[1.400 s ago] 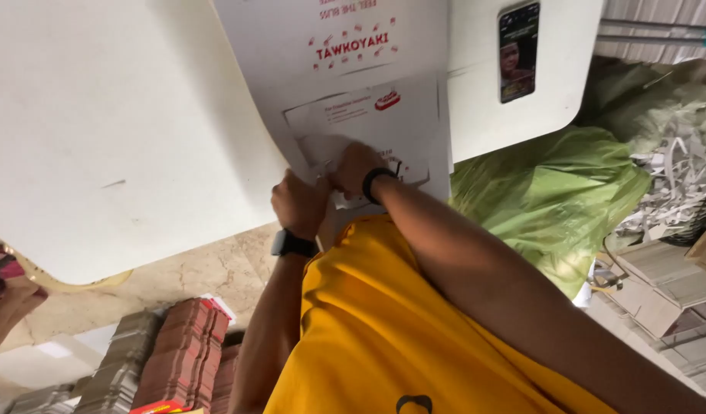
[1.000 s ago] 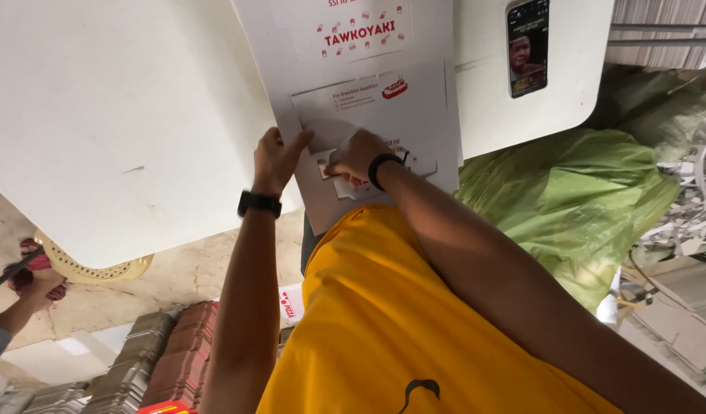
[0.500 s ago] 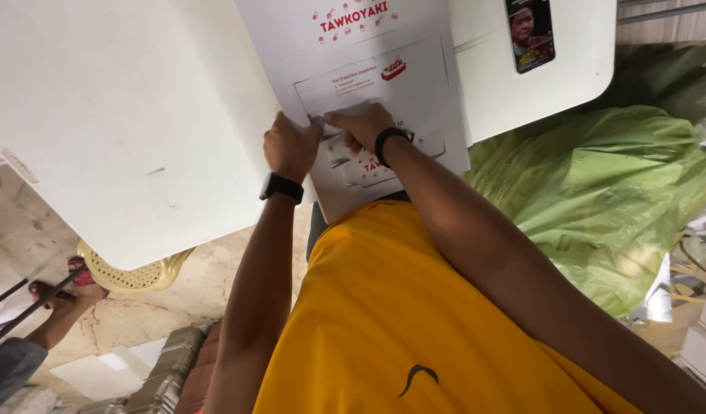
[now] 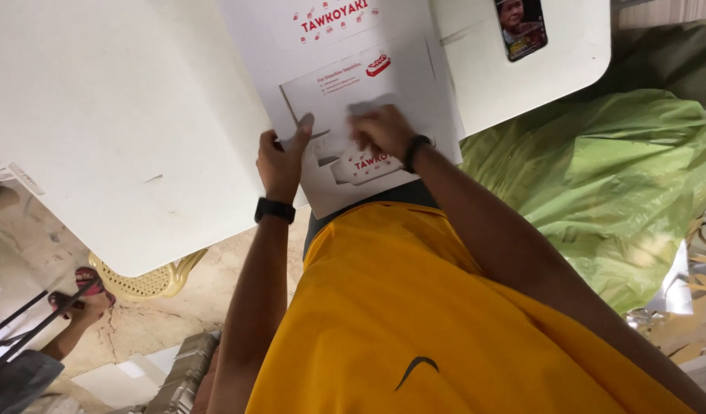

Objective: Manually punching out pre-cut cardboard shapes from a sheet and stacking the results.

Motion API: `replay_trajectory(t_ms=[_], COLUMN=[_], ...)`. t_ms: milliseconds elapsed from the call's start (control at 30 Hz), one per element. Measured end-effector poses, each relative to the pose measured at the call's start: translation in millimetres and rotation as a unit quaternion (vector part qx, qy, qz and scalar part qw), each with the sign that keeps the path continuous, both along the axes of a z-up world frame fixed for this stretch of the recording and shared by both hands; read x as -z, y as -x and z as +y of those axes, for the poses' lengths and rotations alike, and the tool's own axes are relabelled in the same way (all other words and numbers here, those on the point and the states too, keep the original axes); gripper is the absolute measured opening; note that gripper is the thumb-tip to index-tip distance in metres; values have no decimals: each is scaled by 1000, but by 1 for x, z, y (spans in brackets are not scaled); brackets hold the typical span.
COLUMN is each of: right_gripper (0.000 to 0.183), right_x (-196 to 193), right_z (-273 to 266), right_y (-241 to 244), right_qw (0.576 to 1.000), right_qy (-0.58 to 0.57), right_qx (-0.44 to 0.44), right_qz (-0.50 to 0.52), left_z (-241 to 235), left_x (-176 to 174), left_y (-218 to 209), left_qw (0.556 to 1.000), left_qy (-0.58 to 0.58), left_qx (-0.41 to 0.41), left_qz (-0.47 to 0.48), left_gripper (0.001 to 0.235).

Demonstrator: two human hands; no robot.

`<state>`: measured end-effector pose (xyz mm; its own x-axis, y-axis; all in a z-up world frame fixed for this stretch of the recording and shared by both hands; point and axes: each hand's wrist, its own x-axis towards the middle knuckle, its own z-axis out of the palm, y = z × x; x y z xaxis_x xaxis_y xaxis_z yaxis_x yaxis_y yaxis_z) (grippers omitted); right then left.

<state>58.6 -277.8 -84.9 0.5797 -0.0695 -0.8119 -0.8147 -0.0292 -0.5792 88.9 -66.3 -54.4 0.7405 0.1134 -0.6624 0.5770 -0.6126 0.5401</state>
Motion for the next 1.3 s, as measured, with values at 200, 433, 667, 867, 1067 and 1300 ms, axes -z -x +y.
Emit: replay_trajectory(t_ms=[200,433,667,867,1067,1300], right_gripper=[29,27,45,28,20,35], right_x=[15,26,32,17,-15,-44], right_z=[-97,-92,-48,-29,29,72], right_y=[126,185,185,160,72,-11], right_qw=[955,917,941,857,933,933], right_qy=[275,351,251,439,282,117], right_qx=[89,179,224,125,-126,-339], right_qz=[-60,-67,-29,-240,-184,25], left_z=[-15,-8,6,15,30,18], left_x=[-4,-26,-10,1,-10,-45], left_y=[66,48,52,55,53,59], left_qw=[997,993,986,986,995,995], left_qy=[-17,-39,-124,-127,-46,-13], left_qx=[35,54,81,88,87,83], left_qz=[59,94,75,66,16,-45], left_gripper=[100,80,71,75,103,88])
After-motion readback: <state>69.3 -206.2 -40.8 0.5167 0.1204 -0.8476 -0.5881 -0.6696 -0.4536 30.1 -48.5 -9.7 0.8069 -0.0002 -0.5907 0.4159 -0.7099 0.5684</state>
